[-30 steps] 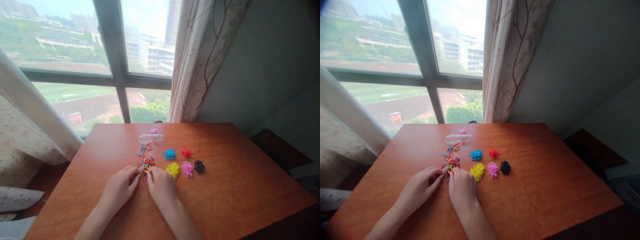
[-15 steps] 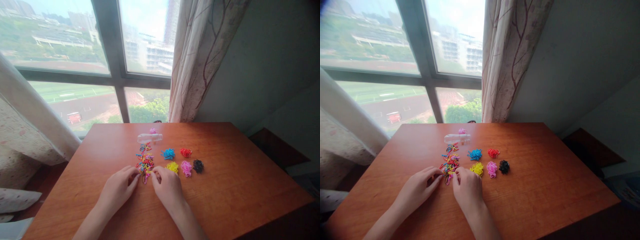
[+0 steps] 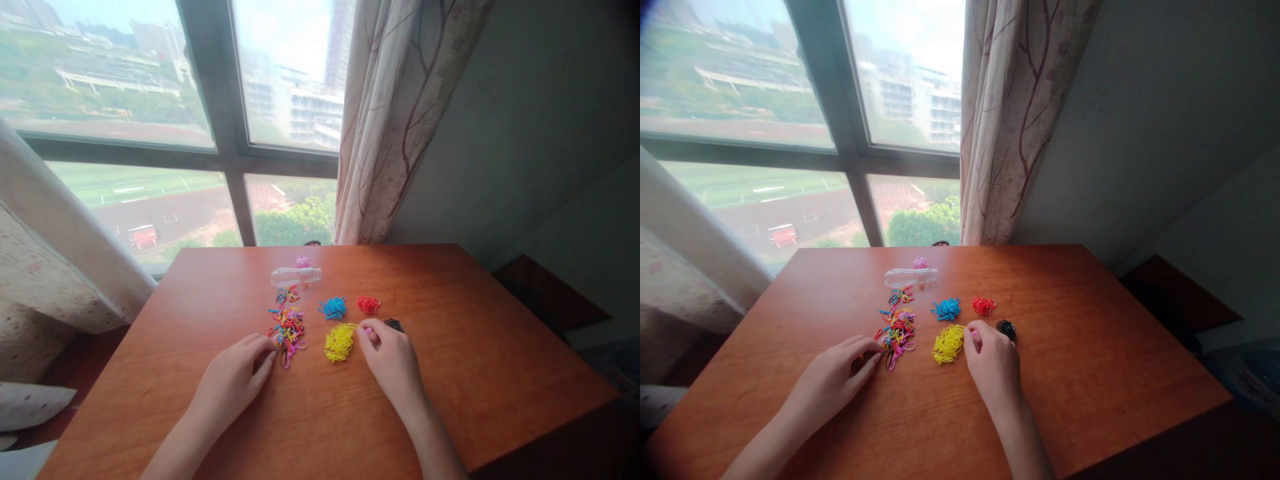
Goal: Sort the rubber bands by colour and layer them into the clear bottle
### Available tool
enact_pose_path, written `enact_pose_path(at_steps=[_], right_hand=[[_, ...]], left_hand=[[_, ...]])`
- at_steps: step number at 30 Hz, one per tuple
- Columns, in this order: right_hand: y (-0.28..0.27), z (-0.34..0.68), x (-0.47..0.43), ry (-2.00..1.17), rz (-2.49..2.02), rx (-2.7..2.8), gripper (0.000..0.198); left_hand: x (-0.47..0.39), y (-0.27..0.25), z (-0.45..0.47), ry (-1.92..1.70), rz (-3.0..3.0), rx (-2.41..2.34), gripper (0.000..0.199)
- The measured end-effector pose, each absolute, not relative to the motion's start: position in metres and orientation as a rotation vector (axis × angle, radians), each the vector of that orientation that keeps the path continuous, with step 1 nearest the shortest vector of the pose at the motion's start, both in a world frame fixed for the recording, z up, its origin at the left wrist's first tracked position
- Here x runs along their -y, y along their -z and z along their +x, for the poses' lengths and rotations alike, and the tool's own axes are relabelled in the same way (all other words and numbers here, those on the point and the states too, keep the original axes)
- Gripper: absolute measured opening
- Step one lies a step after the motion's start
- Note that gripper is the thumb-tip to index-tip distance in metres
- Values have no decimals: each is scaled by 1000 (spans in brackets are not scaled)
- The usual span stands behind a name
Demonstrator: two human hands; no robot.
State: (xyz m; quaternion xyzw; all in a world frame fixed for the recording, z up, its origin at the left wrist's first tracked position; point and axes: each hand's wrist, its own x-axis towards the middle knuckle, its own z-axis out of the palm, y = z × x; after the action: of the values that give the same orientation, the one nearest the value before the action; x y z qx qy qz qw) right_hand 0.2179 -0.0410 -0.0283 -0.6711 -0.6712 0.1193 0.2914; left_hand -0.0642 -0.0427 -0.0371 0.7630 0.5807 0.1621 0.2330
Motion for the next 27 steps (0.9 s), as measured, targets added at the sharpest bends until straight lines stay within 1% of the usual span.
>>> enact_pose_path(at_steps=[8, 19, 27], right_hand=[[44, 196, 56, -326, -1796, 1918, 17], [44, 190, 66, -285, -1854, 2059, 17], [44, 192, 65, -270, -1892, 2053, 15]], left_hand=[[43, 39, -65, -470, 2099, -1576, 23], [43, 36, -63, -413, 2110, -1584, 24], [44, 39, -65, -398, 2131, -1586, 23]])
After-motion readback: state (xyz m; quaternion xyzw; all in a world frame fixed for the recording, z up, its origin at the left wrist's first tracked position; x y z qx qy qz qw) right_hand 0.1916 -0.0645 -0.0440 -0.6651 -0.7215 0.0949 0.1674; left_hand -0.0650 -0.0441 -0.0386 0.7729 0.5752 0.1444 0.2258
